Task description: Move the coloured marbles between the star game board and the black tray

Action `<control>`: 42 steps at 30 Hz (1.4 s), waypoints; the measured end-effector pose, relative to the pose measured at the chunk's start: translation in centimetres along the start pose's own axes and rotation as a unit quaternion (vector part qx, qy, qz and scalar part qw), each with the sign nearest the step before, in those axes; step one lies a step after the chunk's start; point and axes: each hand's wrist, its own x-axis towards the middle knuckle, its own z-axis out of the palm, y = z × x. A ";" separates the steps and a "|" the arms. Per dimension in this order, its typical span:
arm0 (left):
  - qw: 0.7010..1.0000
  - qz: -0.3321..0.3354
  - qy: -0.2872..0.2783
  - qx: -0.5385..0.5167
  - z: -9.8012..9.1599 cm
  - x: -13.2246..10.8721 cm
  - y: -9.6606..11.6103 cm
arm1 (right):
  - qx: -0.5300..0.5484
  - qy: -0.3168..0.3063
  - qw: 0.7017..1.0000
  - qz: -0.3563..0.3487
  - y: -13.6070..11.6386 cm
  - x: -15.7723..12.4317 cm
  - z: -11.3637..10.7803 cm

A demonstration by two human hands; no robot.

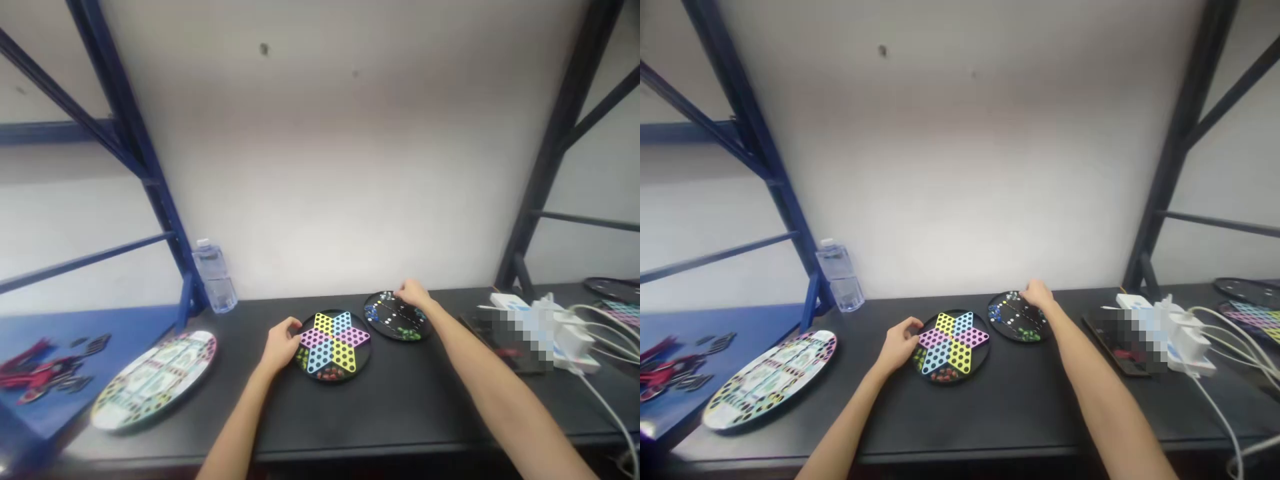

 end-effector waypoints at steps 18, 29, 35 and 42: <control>1.000 0.007 0.002 -0.002 -0.1 -0.1 -0.3 | 0.000 -0.036 0.999 0.016 0.0 0.4 0.0; 1.000 0.014 0.004 0.009 0.0 0.0 -0.7 | -0.014 -0.021 0.999 0.020 -3.2 -1.9 -2.4; 1.000 0.020 0.009 0.009 0.0 0.0 -1.2 | 0.036 0.057 0.996 -0.051 -6.6 -7.4 -3.5; 0.998 0.049 0.034 -0.002 0.4 0.1 -1.6 | 0.134 0.107 0.978 -0.122 -10.3 -14.9 -2.5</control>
